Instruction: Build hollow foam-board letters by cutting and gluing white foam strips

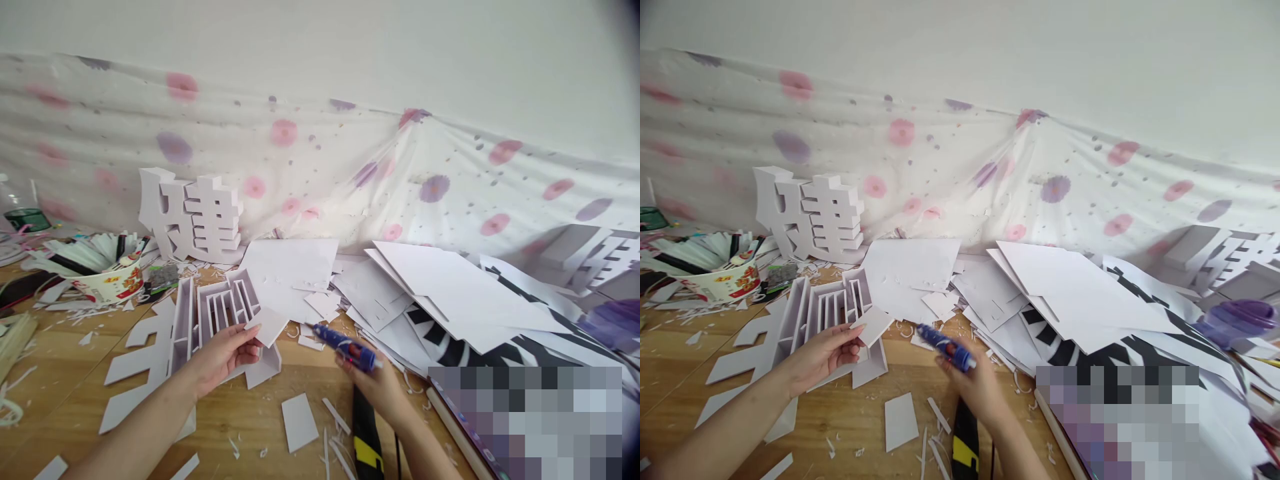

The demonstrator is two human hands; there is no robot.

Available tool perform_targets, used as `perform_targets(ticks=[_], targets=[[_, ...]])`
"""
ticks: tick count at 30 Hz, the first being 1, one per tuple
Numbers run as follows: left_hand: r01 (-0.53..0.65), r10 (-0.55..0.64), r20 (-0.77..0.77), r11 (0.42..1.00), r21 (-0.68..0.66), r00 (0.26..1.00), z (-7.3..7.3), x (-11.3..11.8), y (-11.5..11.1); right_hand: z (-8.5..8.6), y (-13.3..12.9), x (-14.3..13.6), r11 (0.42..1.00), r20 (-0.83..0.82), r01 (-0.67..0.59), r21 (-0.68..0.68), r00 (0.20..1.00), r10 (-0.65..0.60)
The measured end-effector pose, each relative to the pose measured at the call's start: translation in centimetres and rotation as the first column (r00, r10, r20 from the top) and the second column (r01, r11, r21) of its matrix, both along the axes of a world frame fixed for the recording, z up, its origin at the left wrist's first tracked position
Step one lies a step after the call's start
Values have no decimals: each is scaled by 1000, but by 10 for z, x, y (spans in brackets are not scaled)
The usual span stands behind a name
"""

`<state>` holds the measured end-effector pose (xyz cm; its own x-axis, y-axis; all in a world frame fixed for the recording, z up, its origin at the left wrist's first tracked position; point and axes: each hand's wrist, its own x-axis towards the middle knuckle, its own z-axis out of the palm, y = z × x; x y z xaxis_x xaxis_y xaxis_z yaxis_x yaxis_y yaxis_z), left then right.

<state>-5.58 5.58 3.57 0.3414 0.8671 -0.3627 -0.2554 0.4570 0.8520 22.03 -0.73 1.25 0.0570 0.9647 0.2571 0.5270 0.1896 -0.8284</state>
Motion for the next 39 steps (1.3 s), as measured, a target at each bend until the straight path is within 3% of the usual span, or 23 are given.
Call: perform_targets(ticks=[5,11,17,21,24,27,29,33,39], targets=[[1,-1,-4,1000,-4,1000,3,1,-1,-23,6,48,929,179,342,-142,932,-316],[2,-3,-15,1000,-11,1000,2,0,1,-48,3,59,887,324,439,-144,868,-377],[21,-21,-38,1000,-9,999,0,-2,2,-41,-3,57,918,427,390,-68,844,-326],[37,-38,-37,999,-14,999,4,-2,1,-23,-32,75,945,421,310,-105,875,-240],[36,-37,-50,999,-19,998,6,-1,0,-14,-61,105,904,442,418,-89,830,-340],[32,-32,-54,999,-12,998,8,0,-1,-15,-81,138,787,559,617,8,650,-515],[27,-27,-52,1000,-8,998,7,0,-1,-20,-87,153,753,619,657,34,578,-532],[33,-33,-54,999,-5,998,5,-1,0,-27,-88,159,775,672,630,35,560,-485],[29,-29,-56,1000,-1,998,4,-2,0,-24,-86,151,810,692,586,12,580,-430]])
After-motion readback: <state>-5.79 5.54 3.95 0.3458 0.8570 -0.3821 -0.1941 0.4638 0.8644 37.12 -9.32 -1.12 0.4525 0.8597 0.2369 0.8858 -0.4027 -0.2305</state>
